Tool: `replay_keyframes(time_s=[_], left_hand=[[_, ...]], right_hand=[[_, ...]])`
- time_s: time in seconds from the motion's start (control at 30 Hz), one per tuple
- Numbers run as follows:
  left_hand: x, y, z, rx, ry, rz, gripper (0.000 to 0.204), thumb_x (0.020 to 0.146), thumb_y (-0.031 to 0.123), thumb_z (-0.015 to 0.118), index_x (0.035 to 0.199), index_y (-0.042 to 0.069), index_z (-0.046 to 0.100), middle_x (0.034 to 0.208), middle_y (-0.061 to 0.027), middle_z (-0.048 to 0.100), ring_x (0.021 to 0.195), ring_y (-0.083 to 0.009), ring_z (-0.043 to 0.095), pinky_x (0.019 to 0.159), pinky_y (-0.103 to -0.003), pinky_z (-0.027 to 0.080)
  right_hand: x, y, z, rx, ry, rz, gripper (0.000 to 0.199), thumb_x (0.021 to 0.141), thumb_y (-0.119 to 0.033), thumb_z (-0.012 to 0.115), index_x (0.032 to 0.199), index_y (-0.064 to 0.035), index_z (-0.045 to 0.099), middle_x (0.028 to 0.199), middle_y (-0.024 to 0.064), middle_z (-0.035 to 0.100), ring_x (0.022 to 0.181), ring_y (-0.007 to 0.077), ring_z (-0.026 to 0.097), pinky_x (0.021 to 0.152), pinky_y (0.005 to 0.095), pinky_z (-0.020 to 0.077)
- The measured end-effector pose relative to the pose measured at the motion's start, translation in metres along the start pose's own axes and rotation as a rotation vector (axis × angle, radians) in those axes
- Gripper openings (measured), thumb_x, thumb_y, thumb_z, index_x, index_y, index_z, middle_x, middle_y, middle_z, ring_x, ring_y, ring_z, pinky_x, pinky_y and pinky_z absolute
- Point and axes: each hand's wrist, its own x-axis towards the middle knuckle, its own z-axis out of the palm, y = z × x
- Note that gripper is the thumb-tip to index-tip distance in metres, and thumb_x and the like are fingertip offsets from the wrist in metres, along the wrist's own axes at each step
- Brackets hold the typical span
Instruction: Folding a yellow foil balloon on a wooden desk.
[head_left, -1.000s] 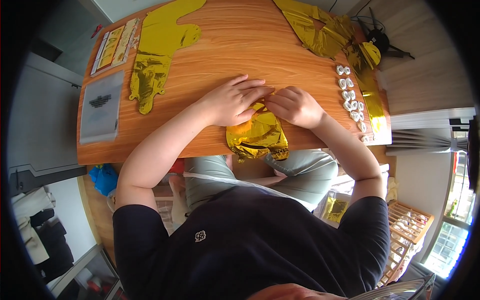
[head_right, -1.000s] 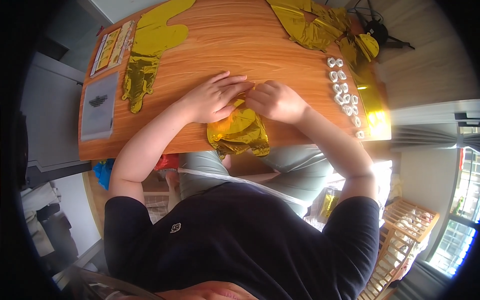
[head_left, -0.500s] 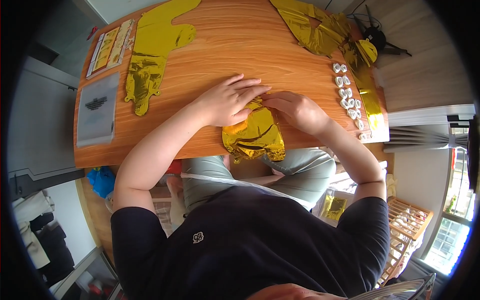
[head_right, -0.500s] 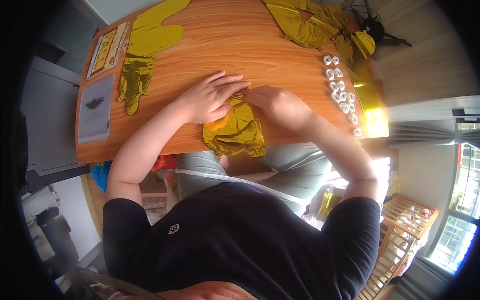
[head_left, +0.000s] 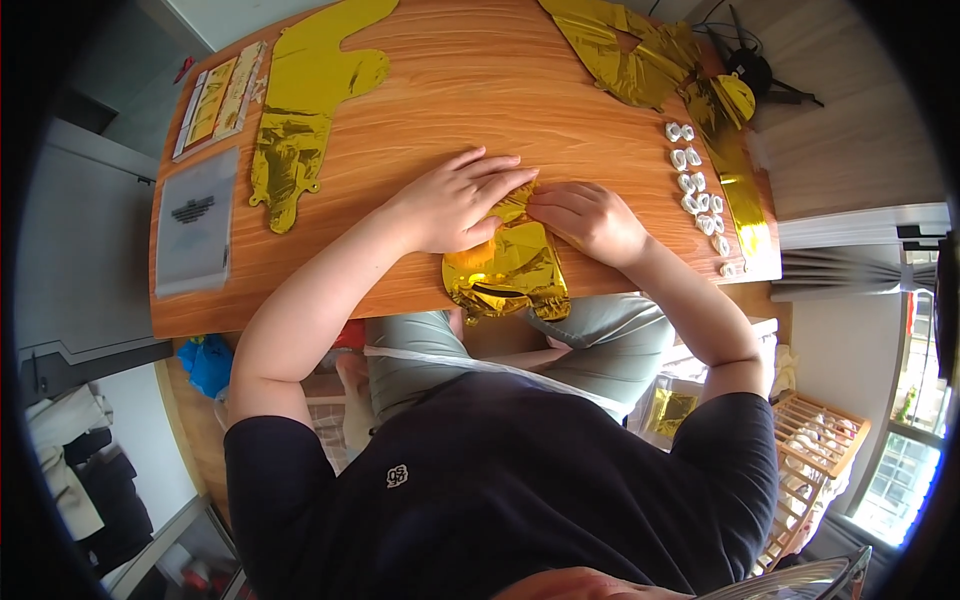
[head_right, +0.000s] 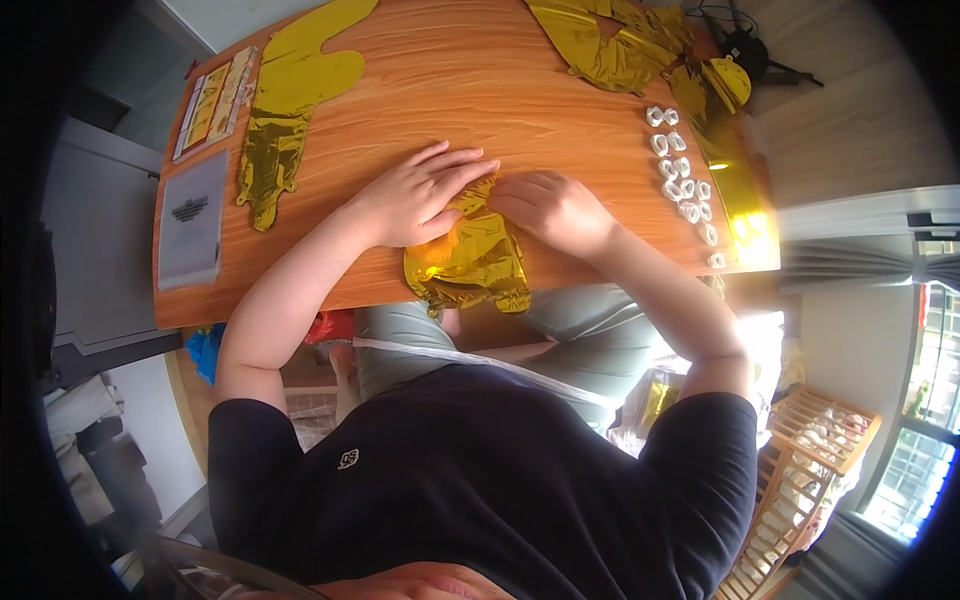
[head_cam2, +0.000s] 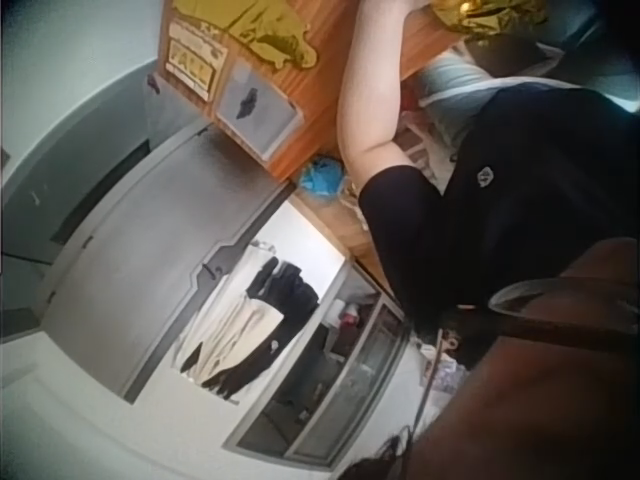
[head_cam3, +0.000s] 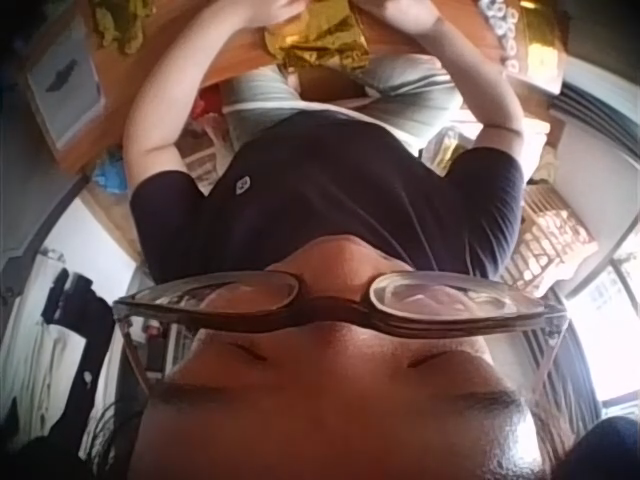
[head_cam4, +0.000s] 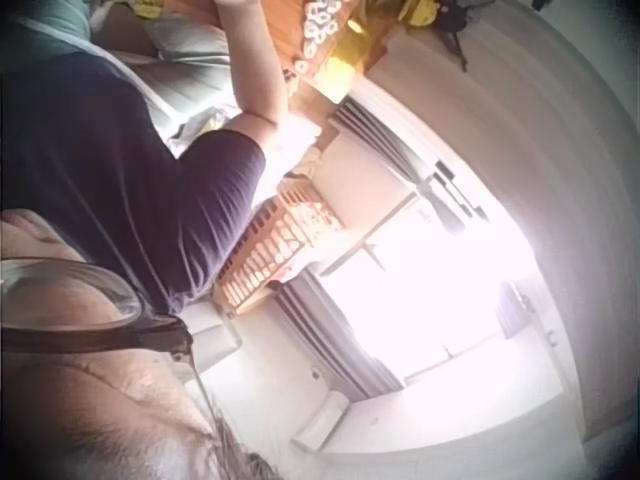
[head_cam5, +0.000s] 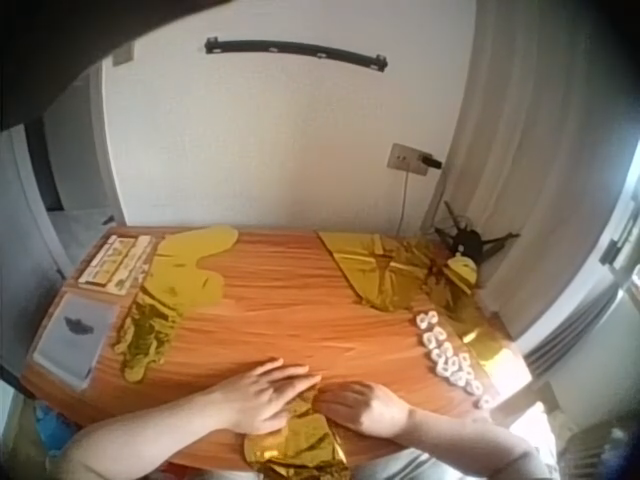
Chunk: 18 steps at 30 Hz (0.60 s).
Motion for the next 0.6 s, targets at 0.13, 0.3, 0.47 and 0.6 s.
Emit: replay_keyframes(time_s=[0.13, 0.3, 0.47, 0.6], left_hand=[[0.0, 0.0, 0.001, 0.014, 0.0, -0.002, 0.073, 0.098, 0.031, 0.059, 0.161, 0.014, 0.026, 0.158, -0.0155, 0.045, 0.151, -0.0239, 0.038, 0.127, -0.048, 0.022], [-0.001, 0.0, 0.001, 0.079, -0.003, 0.023, 0.071, 0.099, 0.032, 0.057, 0.161, 0.016, 0.027, 0.16, -0.0096, 0.044, 0.152, -0.0222, 0.034, 0.127, -0.049, 0.021], [0.001, 0.002, -0.001, 0.045, -0.028, 0.026, 0.069, 0.096, 0.025, 0.061, 0.159, 0.017, 0.036, 0.16, -0.0022, 0.043, 0.153, -0.0245, 0.033, 0.126, -0.051, 0.023], [0.002, 0.003, -0.002, 0.063, -0.044, 0.038, 0.065, 0.1, 0.042, 0.058, 0.157, 0.019, 0.04, 0.163, -0.0001, 0.04, 0.154, -0.0244, 0.031, 0.127, -0.051, 0.021]], right_hand=[[0.009, 0.0, -0.009, 0.041, -0.101, 0.032, 0.026, 0.083, -0.009, 0.068, 0.108, -0.0058, 0.072, 0.109, 0.0104, 0.073, 0.102, 0.0283, 0.071, 0.086, 0.0386, 0.0591], [0.021, -0.003, -0.024, 0.112, -0.25, 0.087, 0.024, 0.084, -0.008, 0.068, 0.108, -0.0052, 0.071, 0.106, 0.0123, 0.072, 0.096, 0.0305, 0.07, 0.083, 0.0393, 0.058], [0.019, -0.011, -0.027, 0.144, -0.242, 0.156, 0.027, 0.086, -0.009, 0.067, 0.112, -0.0038, 0.071, 0.106, 0.013, 0.072, 0.098, 0.0312, 0.07, 0.083, 0.0399, 0.0579], [0.006, -0.018, -0.021, 0.036, -0.161, 0.032, 0.031, 0.086, -0.01, 0.067, 0.116, -0.0027, 0.072, 0.111, 0.0121, 0.072, 0.104, 0.0301, 0.07, 0.088, 0.0399, 0.0584]])
